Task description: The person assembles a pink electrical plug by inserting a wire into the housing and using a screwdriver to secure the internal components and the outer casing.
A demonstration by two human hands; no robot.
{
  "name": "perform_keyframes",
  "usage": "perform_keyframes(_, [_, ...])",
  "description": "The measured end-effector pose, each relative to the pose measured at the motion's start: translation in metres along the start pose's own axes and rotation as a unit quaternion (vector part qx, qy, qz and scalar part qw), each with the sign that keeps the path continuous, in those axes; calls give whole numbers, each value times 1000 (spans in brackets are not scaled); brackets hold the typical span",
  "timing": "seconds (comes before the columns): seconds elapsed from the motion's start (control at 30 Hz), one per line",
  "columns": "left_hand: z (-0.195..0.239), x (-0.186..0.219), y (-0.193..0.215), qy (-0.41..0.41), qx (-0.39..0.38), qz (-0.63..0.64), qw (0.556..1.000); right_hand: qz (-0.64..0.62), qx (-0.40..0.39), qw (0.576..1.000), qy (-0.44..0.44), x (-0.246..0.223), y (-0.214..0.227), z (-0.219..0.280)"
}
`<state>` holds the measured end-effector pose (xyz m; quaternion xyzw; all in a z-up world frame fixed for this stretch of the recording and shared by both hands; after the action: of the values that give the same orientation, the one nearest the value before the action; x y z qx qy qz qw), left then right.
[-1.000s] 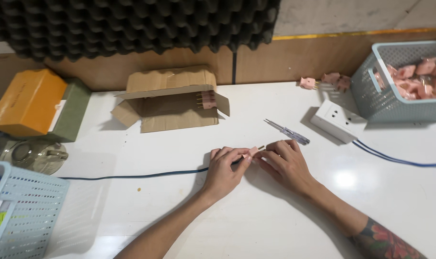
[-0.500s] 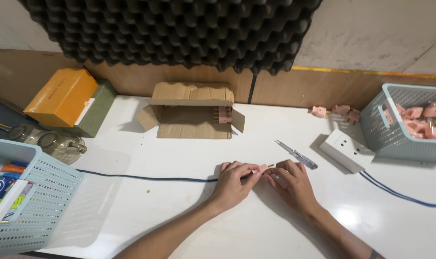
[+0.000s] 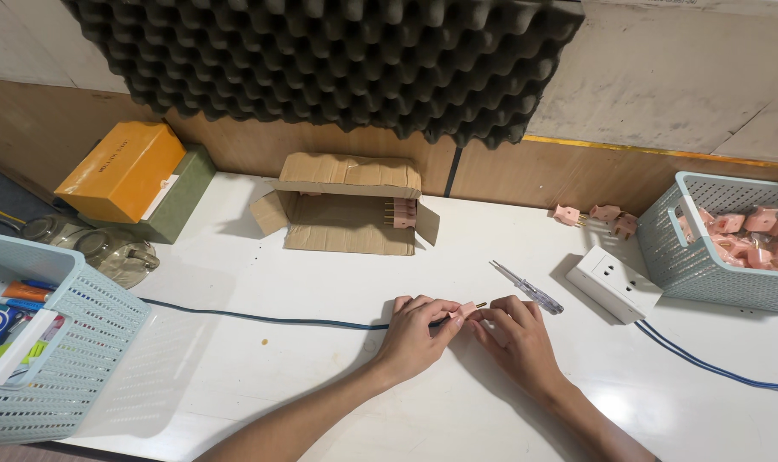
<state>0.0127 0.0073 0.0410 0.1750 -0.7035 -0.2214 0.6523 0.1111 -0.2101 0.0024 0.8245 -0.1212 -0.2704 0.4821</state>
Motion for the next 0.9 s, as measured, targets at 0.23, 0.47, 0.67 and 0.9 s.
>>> perform_keyframes(0.23, [-5, -12, -7, -5, 20, -14, 1000, 34, -3, 999, 29, -5, 6, -2])
perform_keyframes(0.47, [1, -3, 2, -4, -31, -20, 999, -8, -4, 1000, -24, -13, 16, -4])
perform_keyframes(0.67, [-1, 4, 8, 2, -55, -12, 998, -99, -23, 992, -81, -18, 19, -8])
perform_keyframes(0.9, [-4, -1, 7, 15, -52, 15, 998, -297, -37, 941, -160, -32, 36, -16])
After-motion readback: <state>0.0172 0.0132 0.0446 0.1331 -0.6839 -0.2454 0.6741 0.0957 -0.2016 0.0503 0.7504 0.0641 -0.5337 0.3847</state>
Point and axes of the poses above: each hand's wrist, its own z-axis away from the middle knuckle, its own y-axis out of the back of the hand, x = y × z, the point moved 2 cm from there along -z, towards the middle knuckle, and after that the axes turned 12 degrees about -x, right-handed, at the moved point
